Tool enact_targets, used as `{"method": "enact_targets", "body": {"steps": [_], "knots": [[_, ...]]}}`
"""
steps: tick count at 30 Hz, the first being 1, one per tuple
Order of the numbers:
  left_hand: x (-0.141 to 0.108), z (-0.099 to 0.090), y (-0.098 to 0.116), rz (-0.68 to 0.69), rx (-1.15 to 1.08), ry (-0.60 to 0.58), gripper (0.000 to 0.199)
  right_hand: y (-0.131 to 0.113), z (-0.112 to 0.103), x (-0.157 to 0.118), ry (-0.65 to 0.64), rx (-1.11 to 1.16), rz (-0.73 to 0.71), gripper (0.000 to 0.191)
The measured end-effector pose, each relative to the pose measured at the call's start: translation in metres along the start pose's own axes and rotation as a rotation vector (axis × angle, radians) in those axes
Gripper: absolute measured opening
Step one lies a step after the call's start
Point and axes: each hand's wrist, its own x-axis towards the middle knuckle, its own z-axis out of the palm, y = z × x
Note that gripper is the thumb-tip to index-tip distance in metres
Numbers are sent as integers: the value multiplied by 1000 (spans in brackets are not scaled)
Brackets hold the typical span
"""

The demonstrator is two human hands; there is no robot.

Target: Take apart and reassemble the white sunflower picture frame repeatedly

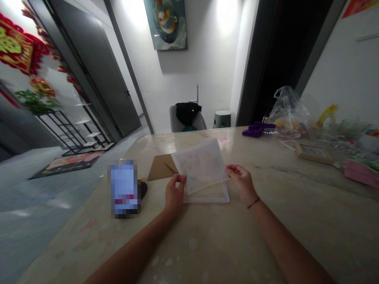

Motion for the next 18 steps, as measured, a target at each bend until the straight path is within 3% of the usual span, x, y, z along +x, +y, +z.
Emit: {"method": "enact_targets", "body": {"steps": [4, 8, 11, 14, 18], "knots": [[9, -1, -12, 31, 63, -60, 27, 3, 0, -1, -146, -206, -76, 30], [14, -4, -18, 105, 311, -80, 27, 8, 0, -3, -148, -407, -45, 22], [11, -7, -13, 110, 600, -110, 30, 10, 1, -7, -155, -595, -17, 17], [5, -7, -8, 132, 746, -157, 33, 10, 5, -14, -150, -823, -52, 12], [0, -7, -5, 110, 760, -193, 33, 6, 11, -20, -173, -1011, -116, 32]]}}
